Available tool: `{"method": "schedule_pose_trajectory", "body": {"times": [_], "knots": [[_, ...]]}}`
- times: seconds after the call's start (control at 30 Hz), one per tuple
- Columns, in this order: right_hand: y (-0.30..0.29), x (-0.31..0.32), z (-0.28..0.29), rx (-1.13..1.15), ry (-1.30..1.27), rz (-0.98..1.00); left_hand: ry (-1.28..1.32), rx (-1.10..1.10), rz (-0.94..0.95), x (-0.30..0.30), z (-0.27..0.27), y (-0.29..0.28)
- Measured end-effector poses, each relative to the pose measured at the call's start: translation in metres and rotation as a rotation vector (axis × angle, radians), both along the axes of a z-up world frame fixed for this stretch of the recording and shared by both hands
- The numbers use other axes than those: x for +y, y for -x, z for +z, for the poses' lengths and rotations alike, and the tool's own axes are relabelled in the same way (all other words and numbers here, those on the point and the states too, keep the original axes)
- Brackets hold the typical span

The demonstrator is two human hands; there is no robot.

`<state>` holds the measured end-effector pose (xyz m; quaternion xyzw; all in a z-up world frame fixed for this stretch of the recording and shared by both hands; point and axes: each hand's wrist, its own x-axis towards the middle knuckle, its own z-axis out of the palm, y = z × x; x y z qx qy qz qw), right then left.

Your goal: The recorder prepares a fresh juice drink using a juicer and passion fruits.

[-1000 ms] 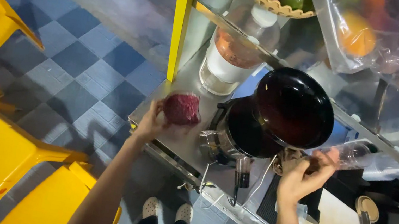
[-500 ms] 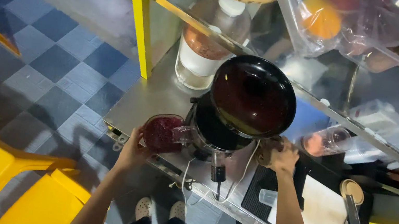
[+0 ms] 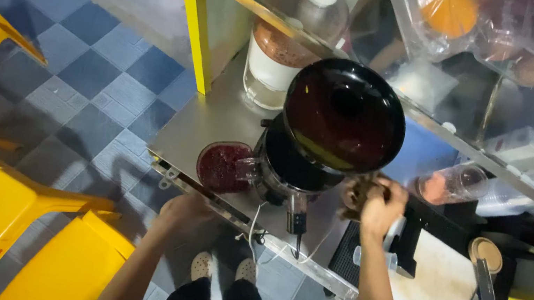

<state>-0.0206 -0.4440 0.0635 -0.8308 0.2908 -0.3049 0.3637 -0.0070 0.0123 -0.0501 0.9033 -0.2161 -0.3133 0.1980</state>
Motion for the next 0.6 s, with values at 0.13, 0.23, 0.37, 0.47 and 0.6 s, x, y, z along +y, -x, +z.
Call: {"method": "schedule_pose_trajectory", "body": {"times": [0.13, 0.23, 0.37, 0.47, 0.6], "knots": [[0.0, -0.023, -0.127, 0.127, 0.181, 0.323, 0.065, 0.148, 0.157, -0.055, 0.077, 0.015], [-0.008, -0.036, -0.228, 0.214, 0.697, 0.813, 0.325, 0.178, 0.192, -0.09, 0.062, 0.022], [0.021, 0.064, -0.148, 0.396, 0.586, 0.459, 0.553, 0.184, 0.224, -0.122, 0.006, 0.029], [0.06, 0.077, -0.141, 0.417, 0.523, 0.432, 0.773, 0.13, 0.345, -0.134, -0.061, 0.035], [0.053, 0.1, -0.04, 0.385, -0.953, -0.03, 0.865, 0.325, 0.405, -0.134, -0.05, 0.036]]}}
